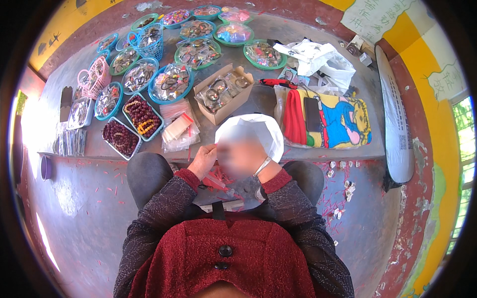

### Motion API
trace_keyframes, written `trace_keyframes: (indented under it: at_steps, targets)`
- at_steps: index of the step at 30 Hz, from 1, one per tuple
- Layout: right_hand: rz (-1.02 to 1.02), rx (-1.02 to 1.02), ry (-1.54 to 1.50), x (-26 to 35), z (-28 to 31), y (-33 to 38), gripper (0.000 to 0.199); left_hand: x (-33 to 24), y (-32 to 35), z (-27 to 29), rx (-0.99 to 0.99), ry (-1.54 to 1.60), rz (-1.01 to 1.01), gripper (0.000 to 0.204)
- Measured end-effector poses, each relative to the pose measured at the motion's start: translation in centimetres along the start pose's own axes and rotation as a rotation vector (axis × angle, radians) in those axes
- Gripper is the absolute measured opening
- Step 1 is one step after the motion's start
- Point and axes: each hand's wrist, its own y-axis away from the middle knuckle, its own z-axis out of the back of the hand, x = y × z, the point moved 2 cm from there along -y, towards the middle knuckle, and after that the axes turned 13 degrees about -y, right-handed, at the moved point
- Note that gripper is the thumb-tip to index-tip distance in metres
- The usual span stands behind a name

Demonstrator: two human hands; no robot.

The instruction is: The person sits cross-legged on the floor and ties red strings around small dark objects, likely beads or hair accessories. They pick up the items from a white paper bag, tie the strings by hand, and place the finished items back into the bag.

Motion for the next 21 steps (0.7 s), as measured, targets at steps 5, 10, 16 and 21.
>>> trace_keyframes:
  at_steps: [5, 10, 16, 21]
  targets:
    - [-0.04, 0.061, 0.039, 0.1, -0.1, 0.1, 0.013, 0.5, -0.1, 0.0, 0.011, 0.012, -0.019, 0.03]
    - [-0.027, -0.176, -0.051, 0.1, 0.5, 0.3, 0.02, 0.7, -0.5, 0.5, -0.052, 0.112, 0.067, 0.031]
    - [-0.025, -0.145, 0.026, -0.4, -0.3, 0.3, 0.018, 0.4, -0.3, 0.1, -0.029, 0.119, 0.035, 0.031]
    - [-0.066, -0.013, 0.002, -0.3, -0.5, 0.1, 0.015, 0.3, -0.3, 0.0, 0.011, 0.038, 0.024, 0.032]
